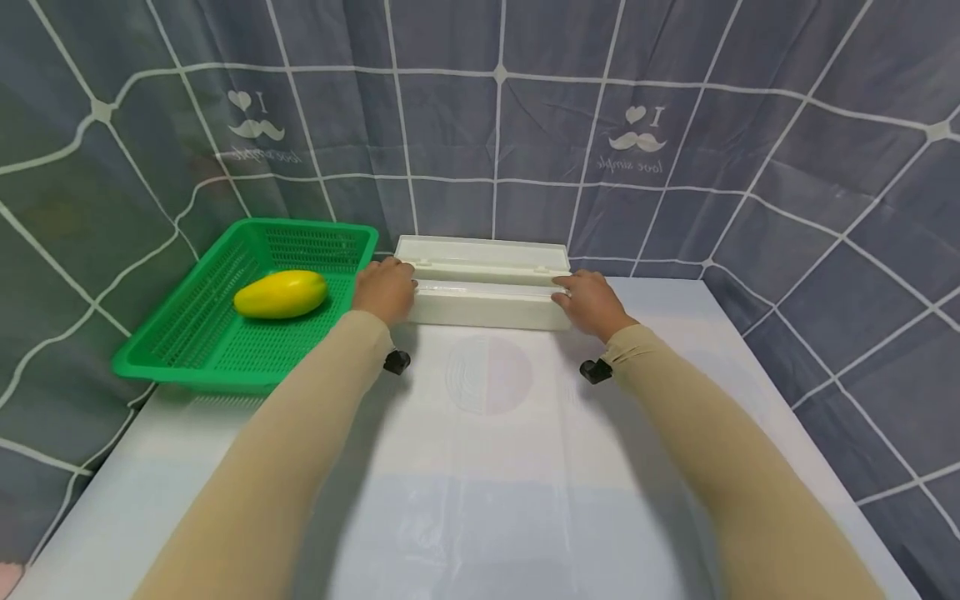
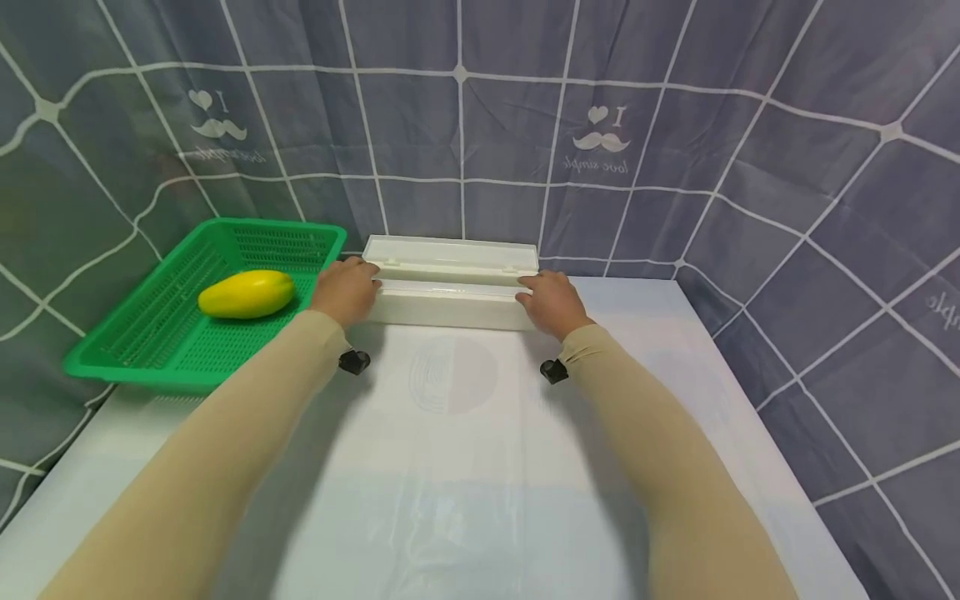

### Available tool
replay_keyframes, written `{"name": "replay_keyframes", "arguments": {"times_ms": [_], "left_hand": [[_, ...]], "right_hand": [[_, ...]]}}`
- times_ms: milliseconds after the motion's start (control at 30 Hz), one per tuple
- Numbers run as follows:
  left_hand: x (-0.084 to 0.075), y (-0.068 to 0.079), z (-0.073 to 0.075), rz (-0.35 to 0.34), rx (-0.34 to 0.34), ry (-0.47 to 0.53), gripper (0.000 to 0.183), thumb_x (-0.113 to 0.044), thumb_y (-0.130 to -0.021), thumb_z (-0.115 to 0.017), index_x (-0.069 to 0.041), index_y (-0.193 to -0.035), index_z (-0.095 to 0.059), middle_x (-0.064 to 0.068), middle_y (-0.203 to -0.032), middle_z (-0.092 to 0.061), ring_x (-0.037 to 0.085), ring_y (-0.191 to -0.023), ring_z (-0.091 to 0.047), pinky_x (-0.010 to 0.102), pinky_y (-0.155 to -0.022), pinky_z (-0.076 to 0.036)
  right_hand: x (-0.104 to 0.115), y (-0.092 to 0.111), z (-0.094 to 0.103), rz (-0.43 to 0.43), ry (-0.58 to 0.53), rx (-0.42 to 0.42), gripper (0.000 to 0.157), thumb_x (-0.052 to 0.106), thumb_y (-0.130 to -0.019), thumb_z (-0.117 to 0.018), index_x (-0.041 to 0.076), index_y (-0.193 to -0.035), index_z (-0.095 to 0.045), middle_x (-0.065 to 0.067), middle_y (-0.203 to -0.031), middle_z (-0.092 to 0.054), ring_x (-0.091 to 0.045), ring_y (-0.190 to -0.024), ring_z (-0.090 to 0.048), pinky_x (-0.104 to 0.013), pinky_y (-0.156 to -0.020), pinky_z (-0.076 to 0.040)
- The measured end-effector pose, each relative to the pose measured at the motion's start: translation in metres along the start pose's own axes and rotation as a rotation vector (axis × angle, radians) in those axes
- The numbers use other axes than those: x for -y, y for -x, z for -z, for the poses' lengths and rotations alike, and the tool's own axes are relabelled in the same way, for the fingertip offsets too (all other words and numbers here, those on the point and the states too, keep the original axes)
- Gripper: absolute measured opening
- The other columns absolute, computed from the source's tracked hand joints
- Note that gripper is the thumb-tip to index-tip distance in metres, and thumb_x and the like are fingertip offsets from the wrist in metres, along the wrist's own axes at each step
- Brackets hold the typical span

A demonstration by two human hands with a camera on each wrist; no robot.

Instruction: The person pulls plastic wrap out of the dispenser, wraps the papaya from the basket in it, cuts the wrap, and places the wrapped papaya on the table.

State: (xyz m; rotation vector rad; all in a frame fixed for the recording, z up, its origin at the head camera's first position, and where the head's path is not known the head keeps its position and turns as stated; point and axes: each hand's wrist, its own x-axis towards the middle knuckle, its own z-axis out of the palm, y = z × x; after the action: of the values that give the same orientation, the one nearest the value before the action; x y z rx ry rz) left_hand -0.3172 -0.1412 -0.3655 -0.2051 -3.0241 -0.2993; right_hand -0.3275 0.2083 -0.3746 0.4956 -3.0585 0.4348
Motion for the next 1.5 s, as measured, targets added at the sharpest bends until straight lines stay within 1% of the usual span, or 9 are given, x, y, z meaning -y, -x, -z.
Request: {"name": "replay_keyframes", "arguments": {"times_ms": [100,300,467,600,767,1000,1267,1400,1500], "left_hand": [[0.003,-0.003,-0.001,-0.005,0.025,-0.004,0.034,-0.023,-0.112,-0.049,-0.006,-0.135,-0.068,0.018,-0.144,-0.061,0.044,-0.129,-0.053,0.06,-0.109,-0.045],[0.007,-0.007,-0.001,-0.009,0.08,0.017,0.032,-0.02,-0.112,-0.048,-0.01,-0.134,-0.069,0.016,-0.146,-0.056,0.044,-0.133,-0.046,0.061,-0.111,-0.038],[0.01,-0.013,-0.003,-0.006,0.08,0.015,0.03,-0.019,-0.111,-0.052,-0.012,-0.133,-0.071,0.013,-0.143,-0.058,0.043,-0.131,-0.046,0.061,-0.111,-0.036],[0.01,-0.015,-0.003,-0.003,0.089,0.011,0.029,-0.019,-0.109,-0.055,-0.012,-0.133,-0.071,0.012,-0.135,-0.062,0.041,-0.126,-0.047,0.06,-0.108,-0.036],[0.01,-0.015,-0.001,-0.002,0.116,0.02,0.03,-0.018,-0.11,-0.051,-0.011,-0.134,-0.069,0.012,-0.133,-0.067,0.039,-0.121,-0.05,0.059,-0.108,-0.035],[0.012,-0.013,0.006,-0.022,0.151,0.07,0.033,-0.015,-0.11,-0.049,-0.01,-0.136,-0.069,0.012,-0.136,-0.071,0.038,-0.12,-0.054,0.059,-0.108,-0.033],[0.013,-0.016,0.006,-0.025,0.154,0.063,0.032,-0.015,-0.11,-0.05,-0.01,-0.135,-0.069,0.01,-0.136,-0.072,0.037,-0.121,-0.056,0.057,-0.108,-0.034],[0.016,-0.02,0.004,-0.018,0.177,0.09,0.033,-0.016,-0.111,-0.049,-0.011,-0.137,-0.068,0.01,-0.138,-0.071,0.038,-0.125,-0.055,0.058,-0.112,-0.033],[0.017,-0.022,0.005,-0.031,0.17,0.091,0.033,-0.014,-0.11,-0.049,-0.01,-0.136,-0.069,0.012,-0.137,-0.071,0.039,-0.128,-0.056,0.059,-0.112,-0.034]], "right_hand": [[-0.001,-0.004,-0.004,0.017,0.013,0.013,0.044,0.027,-0.11,-0.055,0.005,-0.148,-0.06,-0.022,-0.142,-0.066,-0.043,-0.142,-0.049,-0.054,-0.124,-0.031],[-0.002,-0.01,-0.006,0.022,0.048,-0.008,0.038,0.027,-0.109,-0.056,0.008,-0.14,-0.068,-0.019,-0.139,-0.068,-0.043,-0.135,-0.054,-0.055,-0.115,-0.039],[-0.002,-0.013,-0.006,-0.008,0.001,-0.016,0.033,0.027,-0.108,-0.06,0.007,-0.13,-0.074,-0.017,-0.129,-0.072,-0.039,-0.125,-0.057,-0.053,-0.111,-0.043],[-0.002,-0.014,-0.006,-0.009,-0.033,-0.028,0.031,0.024,-0.108,-0.061,0.004,-0.125,-0.076,-0.016,-0.121,-0.074,-0.035,-0.119,-0.061,-0.049,-0.114,-0.041],[-0.003,-0.016,-0.007,-0.007,-0.032,-0.04,0.03,0.022,-0.108,-0.059,0.003,-0.124,-0.076,-0.017,-0.124,-0.074,-0.036,-0.124,-0.062,-0.049,-0.119,-0.038],[-0.005,-0.015,-0.011,-0.026,-0.044,-0.049,0.03,0.021,-0.11,-0.056,0.002,-0.124,-0.075,-0.019,-0.127,-0.072,-0.04,-0.128,-0.058,-0.053,-0.115,-0.041],[-0.01,-0.016,-0.007,-0.015,-0.106,0.019,0.03,0.021,-0.109,-0.058,0.002,-0.124,-0.075,-0.018,-0.125,-0.071,-0.038,-0.126,-0.058,-0.052,-0.117,-0.039],[-0.011,-0.017,-0.003,-0.005,-0.107,0.034,0.031,0.022,-0.108,-0.059,0.002,-0.126,-0.075,-0.018,-0.125,-0.073,-0.035,-0.118,-0.064,-0.051,-0.109,-0.047],[-0.012,-0.018,-0.002,-0.003,-0.092,0.021,0.031,0.022,-0.109,-0.059,0.001,-0.125,-0.074,-0.019,-0.125,-0.073,-0.035,-0.114,-0.066,-0.051,-0.101,-0.052]]}}
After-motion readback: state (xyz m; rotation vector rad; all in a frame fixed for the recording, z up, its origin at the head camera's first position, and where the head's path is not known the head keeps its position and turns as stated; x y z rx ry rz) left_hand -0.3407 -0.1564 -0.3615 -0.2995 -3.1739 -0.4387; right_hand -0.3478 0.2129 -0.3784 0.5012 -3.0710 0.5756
